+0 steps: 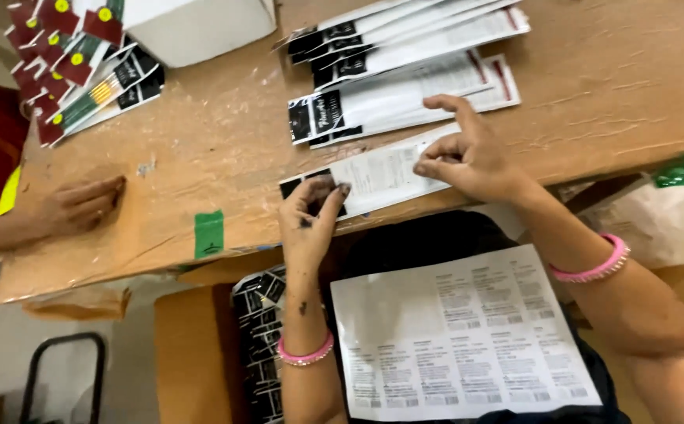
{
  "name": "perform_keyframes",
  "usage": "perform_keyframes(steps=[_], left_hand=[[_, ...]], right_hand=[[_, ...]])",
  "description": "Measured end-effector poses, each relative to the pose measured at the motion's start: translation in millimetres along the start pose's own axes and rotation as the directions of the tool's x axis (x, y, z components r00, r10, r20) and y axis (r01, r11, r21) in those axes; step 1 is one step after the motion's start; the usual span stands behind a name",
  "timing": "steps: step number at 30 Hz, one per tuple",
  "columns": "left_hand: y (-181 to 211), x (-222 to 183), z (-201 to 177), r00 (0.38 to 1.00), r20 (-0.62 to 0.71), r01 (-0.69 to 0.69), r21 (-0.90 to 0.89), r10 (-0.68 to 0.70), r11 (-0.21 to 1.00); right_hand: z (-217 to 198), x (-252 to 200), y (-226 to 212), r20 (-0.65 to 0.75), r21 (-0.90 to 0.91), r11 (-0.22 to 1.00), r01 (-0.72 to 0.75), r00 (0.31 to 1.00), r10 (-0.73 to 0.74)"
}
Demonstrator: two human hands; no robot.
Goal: Peeling and sticking labels onto art brush packaging.
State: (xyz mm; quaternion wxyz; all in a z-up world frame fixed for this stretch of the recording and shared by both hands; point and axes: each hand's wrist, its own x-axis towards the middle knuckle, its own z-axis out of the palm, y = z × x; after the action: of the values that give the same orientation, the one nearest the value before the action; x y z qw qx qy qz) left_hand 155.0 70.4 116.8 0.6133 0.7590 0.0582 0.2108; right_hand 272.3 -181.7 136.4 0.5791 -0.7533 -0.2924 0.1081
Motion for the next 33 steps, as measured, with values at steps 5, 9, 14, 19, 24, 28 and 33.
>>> perform_keyframes(steps=[5, 9, 14, 19, 24, 28, 33], left_hand=[[-5, 6, -4, 1.000, -0.008, -0.019, -0.097, 0.019, 0.995], [-1, 3, -4, 1.000, 0.004, 0.019, -0.111, -0.019, 0.994], [-5, 1, -2, 1.000, -0.023, -0.008, -0.019, 0.007, 1.000], [-10, 1, -2, 0.998, -0.037, -0.041, 0.066, 0.044, 0.997], [-10, 0, -1, 0.989, -0.046, -0.131, 0.178, 0.142, 0.975], [-7, 0, -2, 0.990, -0.039, -0.131, 0.167, 0.139, 0.977], [-3, 0, -1, 0.997, -0.029, -0.064, 0.157, 0.069, 0.986]], right_hand=[[3, 2, 21, -0.014, 0.016, 0.997, 0.071, 0.997, -0.071], [3, -4, 6, -0.003, 0.039, 0.999, 0.001, 1.000, -0.001], [4, -4, 17, -0.016, 0.005, 0.999, 0.037, 0.999, -0.037], [5, -4, 27, -0.019, -0.032, 0.995, 0.097, 0.995, -0.097], [5, -6, 25, -0.023, -0.047, 0.993, 0.109, 0.994, -0.110], [5, -6, 14, -0.041, -0.078, 0.993, 0.087, 0.995, -0.090], [5, -6, 7, -0.021, -0.075, 0.994, 0.078, 0.997, -0.080]])
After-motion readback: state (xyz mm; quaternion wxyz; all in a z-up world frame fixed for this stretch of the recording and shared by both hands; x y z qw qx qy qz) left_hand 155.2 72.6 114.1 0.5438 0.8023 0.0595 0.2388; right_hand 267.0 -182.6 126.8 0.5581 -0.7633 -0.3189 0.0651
